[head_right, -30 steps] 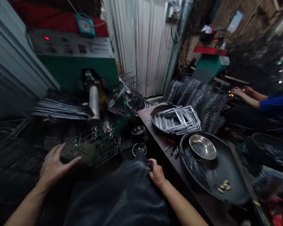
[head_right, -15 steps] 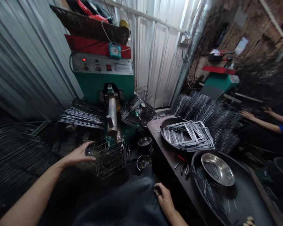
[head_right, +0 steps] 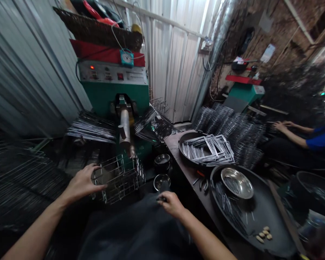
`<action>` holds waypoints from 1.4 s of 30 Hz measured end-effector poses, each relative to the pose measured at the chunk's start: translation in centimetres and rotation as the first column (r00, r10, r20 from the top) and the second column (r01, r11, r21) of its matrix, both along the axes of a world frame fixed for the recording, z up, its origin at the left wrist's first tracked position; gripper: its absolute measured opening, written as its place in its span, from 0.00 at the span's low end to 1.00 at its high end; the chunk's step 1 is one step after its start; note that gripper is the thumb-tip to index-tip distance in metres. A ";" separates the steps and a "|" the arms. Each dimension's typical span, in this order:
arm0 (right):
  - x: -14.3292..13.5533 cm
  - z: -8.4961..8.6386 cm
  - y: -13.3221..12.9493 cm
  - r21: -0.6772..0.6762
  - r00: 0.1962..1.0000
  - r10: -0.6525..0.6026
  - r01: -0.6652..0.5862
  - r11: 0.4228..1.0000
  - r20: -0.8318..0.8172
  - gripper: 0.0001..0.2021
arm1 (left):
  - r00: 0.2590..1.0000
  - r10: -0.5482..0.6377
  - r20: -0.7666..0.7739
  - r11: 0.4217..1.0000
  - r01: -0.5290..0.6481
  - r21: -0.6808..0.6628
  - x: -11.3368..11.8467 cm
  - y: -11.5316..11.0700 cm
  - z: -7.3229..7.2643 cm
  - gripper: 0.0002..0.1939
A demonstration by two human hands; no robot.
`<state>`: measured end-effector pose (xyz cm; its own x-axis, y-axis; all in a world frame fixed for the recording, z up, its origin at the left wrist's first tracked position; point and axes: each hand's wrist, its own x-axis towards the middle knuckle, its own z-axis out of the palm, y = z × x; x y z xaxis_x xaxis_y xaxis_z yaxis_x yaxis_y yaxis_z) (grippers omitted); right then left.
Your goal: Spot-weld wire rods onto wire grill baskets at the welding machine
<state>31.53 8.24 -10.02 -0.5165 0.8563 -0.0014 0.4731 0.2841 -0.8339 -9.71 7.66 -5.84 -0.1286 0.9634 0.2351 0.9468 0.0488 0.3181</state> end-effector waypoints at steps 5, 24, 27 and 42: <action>-6.9 8.0 1.6 -0.203 0.932 0.361 -0.359 0.911 -0.030 0.11 | 0.965 -0.082 -0.249 0.996 0.086 0.008 4.4 -3.4 1.8 0.42; -11.8 12.4 2.4 0.259 0.654 0.298 -0.615 0.745 0.696 0.13 | 0.948 -0.115 -0.296 0.992 0.123 0.009 10.3 -2.0 4.8 0.36; -11.8 12.3 2.9 0.283 0.648 0.272 -0.619 0.733 0.711 0.11 | 0.952 -0.111 -0.286 0.994 0.111 -0.017 10.3 -1.2 4.8 0.36; -12.7 10.4 5.5 0.367 0.687 0.239 -0.610 0.702 0.686 0.09 | 0.963 -0.137 -0.232 0.990 0.142 0.005 8.1 1.5 2.8 0.39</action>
<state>18.84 13.76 0.37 -0.8770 0.4787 -0.0414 0.4804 0.8719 -0.0950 -1.56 9.15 -3.05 0.0664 0.9624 0.2635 0.9916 -0.0931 0.0900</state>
